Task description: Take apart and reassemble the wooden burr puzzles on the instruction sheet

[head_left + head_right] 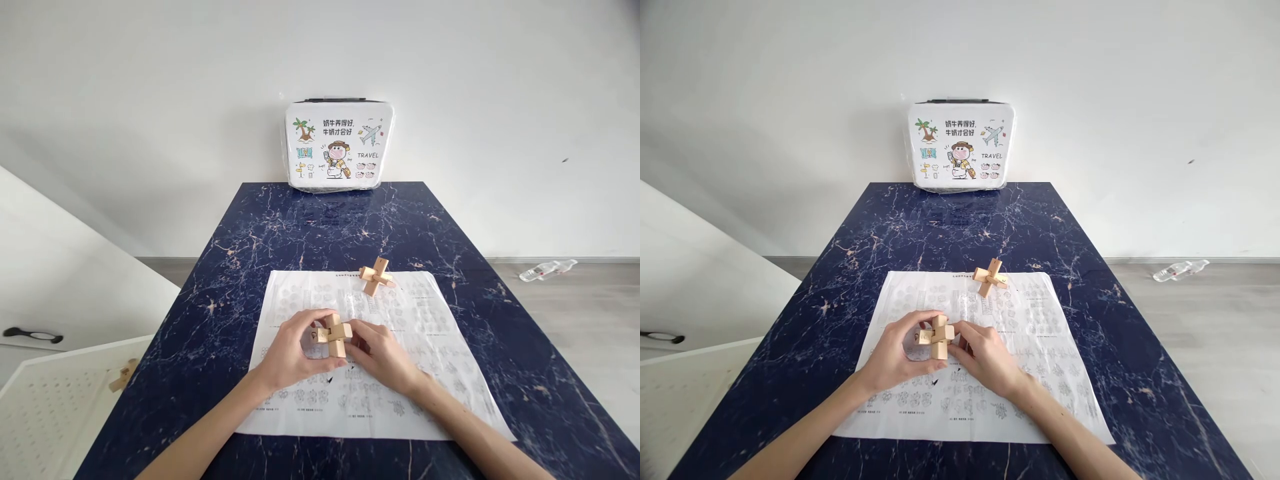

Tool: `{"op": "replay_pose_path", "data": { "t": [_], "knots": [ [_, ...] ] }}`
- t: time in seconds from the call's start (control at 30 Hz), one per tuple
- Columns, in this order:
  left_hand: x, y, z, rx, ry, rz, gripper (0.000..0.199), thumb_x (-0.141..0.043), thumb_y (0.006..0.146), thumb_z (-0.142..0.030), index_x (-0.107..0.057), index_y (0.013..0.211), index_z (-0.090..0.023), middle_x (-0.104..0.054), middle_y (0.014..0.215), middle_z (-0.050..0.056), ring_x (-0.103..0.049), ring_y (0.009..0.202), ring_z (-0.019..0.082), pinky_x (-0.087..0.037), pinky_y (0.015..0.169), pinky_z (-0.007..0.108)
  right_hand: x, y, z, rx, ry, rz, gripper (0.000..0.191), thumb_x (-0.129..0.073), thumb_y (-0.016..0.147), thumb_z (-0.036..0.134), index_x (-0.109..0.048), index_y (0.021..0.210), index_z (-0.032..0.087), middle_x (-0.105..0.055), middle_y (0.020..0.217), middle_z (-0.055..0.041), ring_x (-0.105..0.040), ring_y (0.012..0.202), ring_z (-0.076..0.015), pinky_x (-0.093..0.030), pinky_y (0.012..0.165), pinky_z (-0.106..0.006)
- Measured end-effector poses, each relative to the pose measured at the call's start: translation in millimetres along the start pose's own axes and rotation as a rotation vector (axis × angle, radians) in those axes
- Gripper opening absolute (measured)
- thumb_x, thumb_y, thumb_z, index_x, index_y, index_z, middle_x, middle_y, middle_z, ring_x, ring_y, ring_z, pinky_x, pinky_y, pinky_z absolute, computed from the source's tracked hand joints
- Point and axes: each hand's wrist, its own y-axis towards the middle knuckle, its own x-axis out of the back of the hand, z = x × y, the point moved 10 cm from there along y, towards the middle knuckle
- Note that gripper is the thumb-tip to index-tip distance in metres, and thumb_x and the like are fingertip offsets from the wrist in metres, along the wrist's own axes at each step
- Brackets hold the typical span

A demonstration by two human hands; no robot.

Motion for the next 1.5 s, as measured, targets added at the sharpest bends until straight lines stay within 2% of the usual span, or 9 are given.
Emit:
{"op": "replay_pose_path", "data": {
  "t": [0.27,0.4,0.5,0.6,0.73,0.9,1.03,1.27,1.5],
  "knots": [
    [-5.3,1.6,-0.9,-0.018,-0.098,0.047,0.073,-0.093,0.079,-0.05,-0.06,0.142,-0.033,-0.072,0.131,0.006,-0.071,0.115,0.029,-0.057,0.104,0.047,2.6,0.6,0.1,-0.024,0.02,-0.026,0.014,-0.06,0.103,0.031,-0.065,0.095,0.022,-0.061,0.067,0.0021,-0.054,0.054,-0.0142,-0.044,0.054,-0.026],
    [-4.9,1.4,-2.2,-0.023,-0.082,0.055,0.063,-0.083,0.09,-0.053,-0.059,0.144,-0.032,-0.07,0.127,0.008,-0.069,0.11,0.027,-0.058,0.097,0.044,3.4,1.5,1.3,-0.047,0.046,-0.021,0.014,-0.06,0.104,0.036,-0.065,0.102,0.022,-0.065,0.071,0.001,-0.058,0.055,-0.0147,-0.048,0.054,-0.026],
    [-7.9,-0.4,4.7,0.059,-0.067,0.085,0.048,-0.055,0.108,-0.053,-0.056,0.147,-0.026,-0.073,0.105,0.006,-0.069,0.087,0.021,-0.058,0.079,0.035,3.6,0.7,-3.0,-0.096,0.069,-0.041,0.026,-0.065,0.1,0.041,-0.058,0.118,0.024,-0.07,0.079,0.0002,-0.06,0.055,-0.0151,-0.05,0.053,-0.027],
    [-9.2,-1.6,8.7,0.112,-0.03,0.095,0.046,-0.039,0.113,-0.051,-0.059,0.142,-0.021,-0.063,0.074,-0.001,-0.057,0.061,0.015,-0.05,0.062,0.028,2.6,0.0,-2.8,-0.088,0.09,-0.057,0.042,-0.069,0.098,0.044,-0.051,0.131,0.026,-0.074,0.089,-0.0012,-0.062,0.055,-0.0142,-0.051,0.053,-0.027],
    [-9.8,-1.7,9.5,0.124,-0.041,0.091,0.048,-0.038,0.114,-0.053,-0.058,0.142,-0.02,-0.06,0.07,-0.003,-0.054,0.058,0.014,-0.044,0.058,0.026,1.7,0.9,-0.3,-0.069,0.108,-0.043,0.045,-0.07,0.098,0.044,-0.053,0.136,0.025,-0.072,0.087,-0.0001,-0.062,0.054,-0.0122,-0.051,0.054,-0.026],
    [-3.0,-2.3,13.8,0.179,-0.153,0.014,0.051,-0.038,0.113,-0.056,-0.06,0.14,-0.019,-0.068,0.077,0.001,-0.063,0.066,0.017,-0.05,0.063,0.028,-1.8,4.4,1.9,-0.065,0.145,0.045,0.049,-0.069,0.1,0.047,-0.058,0.141,0.022,-0.073,0.082,-0.0006,-0.061,0.055,-0.0131,-0.051,0.054,-0.026],
    [-0.8,-0.6,12.7,0.203,-0.306,-0.005,0.05,-0.04,0.112,-0.058,-0.064,0.133,-0.019,-0.065,0.079,0.002,-0.06,0.066,0.016,-0.051,0.063,0.028,-6.4,5.7,7.7,-0.01,0.142,0.107,0.049,-0.066,0.104,0.046,-0.056,0.146,0.022,-0.074,0.084,-0.0007,-0.058,0.054,-0.0122,-0.05,0.055,-0.027],
    [-15.0,-0.4,8.0,0.239,-0.504,0.12,0.046,-0.045,0.111,-0.056,-0.068,0.118,-0.017,-0.06,0.075,0.0,-0.052,0.061,0.012,-0.047,0.06,0.026,-0.7,7.1,12.9,0.042,0.115,0.056,0.026,-0.059,0.108,0.044,-0.072,0.109,0.022,-0.068,0.079,-0.001,-0.056,0.057,-0.0129,-0.048,0.054,-0.027],
    [-1.6,-1.3,21.9,0.322,-0.552,-0.024,0.049,-0.046,0.109,-0.061,-0.065,0.119,-0.017,-0.05,0.069,-0.003,-0.045,0.058,0.012,-0.038,0.055,0.024,1.2,5.8,9.8,0.005,0.226,0.059,0.026,-0.065,0.105,0.047,-0.072,0.119,0.026,-0.066,0.078,0.0001,-0.052,0.057,-0.0139,-0.047,0.053,-0.028]
  ]
}}
